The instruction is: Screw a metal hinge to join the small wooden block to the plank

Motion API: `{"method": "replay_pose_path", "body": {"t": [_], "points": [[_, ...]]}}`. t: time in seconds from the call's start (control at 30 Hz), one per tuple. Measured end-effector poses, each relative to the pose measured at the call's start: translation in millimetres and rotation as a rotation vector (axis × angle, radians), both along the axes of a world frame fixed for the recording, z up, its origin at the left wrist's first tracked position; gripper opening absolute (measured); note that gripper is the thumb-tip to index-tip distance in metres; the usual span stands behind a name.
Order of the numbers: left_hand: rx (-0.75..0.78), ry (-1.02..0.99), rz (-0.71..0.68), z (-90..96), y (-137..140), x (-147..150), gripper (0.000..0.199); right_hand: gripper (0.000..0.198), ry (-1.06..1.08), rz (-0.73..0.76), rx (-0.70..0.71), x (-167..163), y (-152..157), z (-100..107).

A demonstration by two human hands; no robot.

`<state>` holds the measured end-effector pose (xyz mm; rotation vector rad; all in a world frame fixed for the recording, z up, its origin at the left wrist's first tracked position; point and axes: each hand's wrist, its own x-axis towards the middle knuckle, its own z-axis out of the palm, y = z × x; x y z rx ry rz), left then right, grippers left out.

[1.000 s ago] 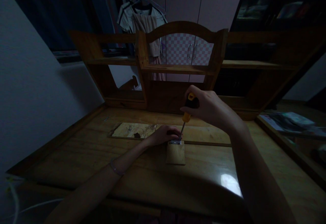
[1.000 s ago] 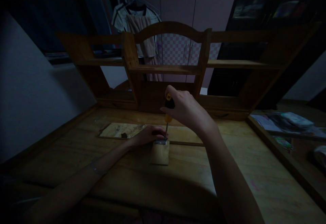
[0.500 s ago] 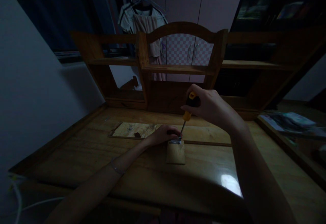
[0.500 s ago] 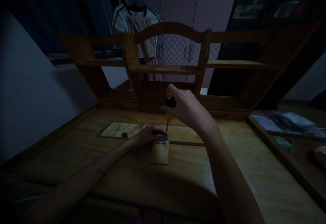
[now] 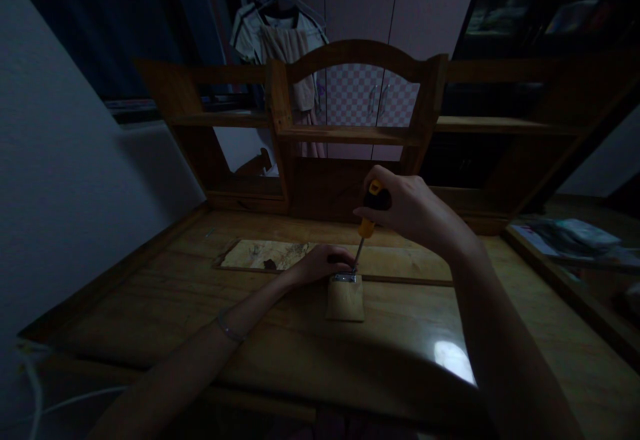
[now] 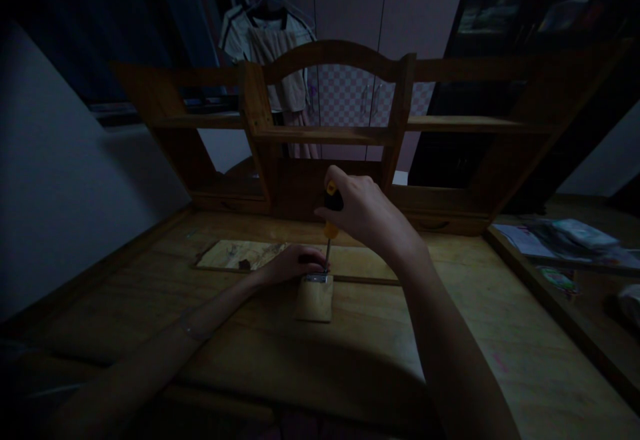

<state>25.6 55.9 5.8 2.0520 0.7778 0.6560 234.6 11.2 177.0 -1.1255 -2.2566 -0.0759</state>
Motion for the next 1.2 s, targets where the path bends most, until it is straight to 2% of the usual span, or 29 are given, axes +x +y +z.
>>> {"method": "replay_pose_path", "body": {"t": [0.2, 0.47, 0.7, 0.87, 1.07, 1.2], "points": [[-0.024, 0.008, -0.01, -0.2, 0, 0, 0.02, 0.029, 0.003, -0.021, 0.019, -8, 0, -1], [0.025, -0.01, -0.011, -1.6, 0, -1, 0.019, 0.032, 0.001, 0.064, -0.007, -7, -2, -2], [-0.037, -0.053, -0.038, -1.3, 0, 1, 0.02, 0.035, 0.019, 0.048, -0.055, -12, -3, -4], [-0.052, -0.064, -0.046, 1.0, -4, 2, 0.021, 0.035, 0.023, 0.028, -0.025, -13, 0, -6], [0.017, -0.033, 0.038, 4.7, -9, 5, 0.019, 0.043, -0.014, 0.092, -0.081, -11, -5, -2], [0.079, 0.009, 0.031, 4.6, -9, 4, 0.021, 0.032, -0.023, 0.053, -0.033, -12, -5, -2]]}}
